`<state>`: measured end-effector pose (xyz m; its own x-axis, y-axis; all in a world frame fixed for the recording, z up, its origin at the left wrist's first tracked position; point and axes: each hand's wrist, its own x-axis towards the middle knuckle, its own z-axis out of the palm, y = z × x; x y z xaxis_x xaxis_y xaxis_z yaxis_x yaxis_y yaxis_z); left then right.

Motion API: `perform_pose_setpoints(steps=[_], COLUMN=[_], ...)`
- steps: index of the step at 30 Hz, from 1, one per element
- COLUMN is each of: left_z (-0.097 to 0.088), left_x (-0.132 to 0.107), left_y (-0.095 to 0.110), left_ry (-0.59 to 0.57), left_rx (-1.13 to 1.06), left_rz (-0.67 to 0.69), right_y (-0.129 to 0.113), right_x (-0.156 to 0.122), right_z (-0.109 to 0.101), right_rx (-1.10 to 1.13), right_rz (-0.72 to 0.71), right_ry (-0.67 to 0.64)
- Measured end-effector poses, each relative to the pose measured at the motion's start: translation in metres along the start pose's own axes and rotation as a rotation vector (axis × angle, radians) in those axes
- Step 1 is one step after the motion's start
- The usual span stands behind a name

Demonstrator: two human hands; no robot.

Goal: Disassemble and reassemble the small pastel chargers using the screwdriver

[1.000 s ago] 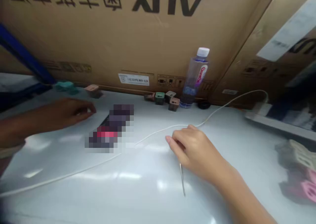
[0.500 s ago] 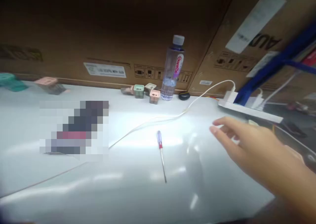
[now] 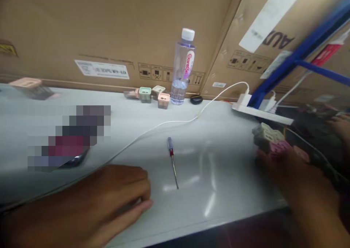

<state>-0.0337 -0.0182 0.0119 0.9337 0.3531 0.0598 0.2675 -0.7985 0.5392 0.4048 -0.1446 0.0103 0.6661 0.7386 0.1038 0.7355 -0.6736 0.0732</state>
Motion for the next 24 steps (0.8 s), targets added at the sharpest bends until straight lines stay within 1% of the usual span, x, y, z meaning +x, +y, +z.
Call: perform_pose_setpoints(steps=[1, 2, 3, 4, 6, 7, 9, 10, 12, 14, 16, 17, 18, 20, 21, 23, 24], left_z=[-0.003, -0.005, -0.007, -0.008, -0.009, -0.009, -0.007, -0.006, -0.003, -0.002, 0.0, 0.0, 0.001, 0.001, 0.001, 0.001, 0.002], left_x=[0.003, 0.005, 0.007, 0.008, 0.009, 0.01, 0.01, 0.01, 0.008, 0.005, 0.003, 0.002, 0.002, 0.001, 0.001, 0.001, 0.0], left_y=[0.0, -0.001, -0.002, -0.004, -0.007, -0.008, -0.012, -0.013, -0.016, -0.019, -0.024, -0.027, -0.03, -0.039, -0.043, -0.048, -0.049], left_ry=[0.013, 0.033, 0.046, 0.061, 0.103, 0.152, 0.297, 0.36, 0.476, 0.562, 0.587, 0.586, 0.588, 0.606, 0.617, 0.606, 0.56], left_rx=[0.003, 0.004, 0.003, -0.001, 0.0, 0.002, -0.004, -0.005, 0.002, 0.013, 0.002, -0.022, -0.059, -0.124, -0.129, -0.095, -0.071], left_rz=[0.002, -0.003, -0.008, -0.016, -0.037, -0.053, -0.079, -0.086, -0.099, -0.118, -0.15, -0.169, -0.196, -0.251, -0.264, -0.252, -0.236], right_y=[-0.014, -0.025, -0.034, -0.041, -0.055, -0.063, -0.086, -0.102, -0.139, -0.181, -0.219, -0.235, -0.249, -0.266, -0.27, -0.271, -0.269], right_x=[-0.005, -0.01, -0.014, -0.017, -0.023, -0.026, -0.032, -0.036, -0.043, -0.05, -0.055, -0.056, -0.056, -0.056, -0.055, -0.055, -0.055], right_z=[-0.007, -0.012, -0.017, -0.019, -0.022, -0.022, -0.024, -0.026, -0.033, -0.041, -0.045, -0.045, -0.043, -0.036, -0.032, -0.024, -0.021], right_rx=[-0.063, -0.08, -0.055, -0.003, 0.138, 0.233, 0.485, 0.604, 0.799, 0.889, 0.916, 0.943, 1.02, 1.107, 1.118, 1.094, 1.069], right_rz=[0.124, 0.164, 0.151, 0.12, -0.005, -0.091, -0.276, -0.404, -0.605, -0.78, -0.918, -0.955, -0.974, -0.938, -0.926, -0.899, -0.893], right_ry=[0.005, -0.023, -0.047, -0.029, 0.04, 0.068, 0.034, -0.04, -0.151, -0.276, -0.39, -0.427, -0.417, -0.472, -0.496, -0.502, -0.499])
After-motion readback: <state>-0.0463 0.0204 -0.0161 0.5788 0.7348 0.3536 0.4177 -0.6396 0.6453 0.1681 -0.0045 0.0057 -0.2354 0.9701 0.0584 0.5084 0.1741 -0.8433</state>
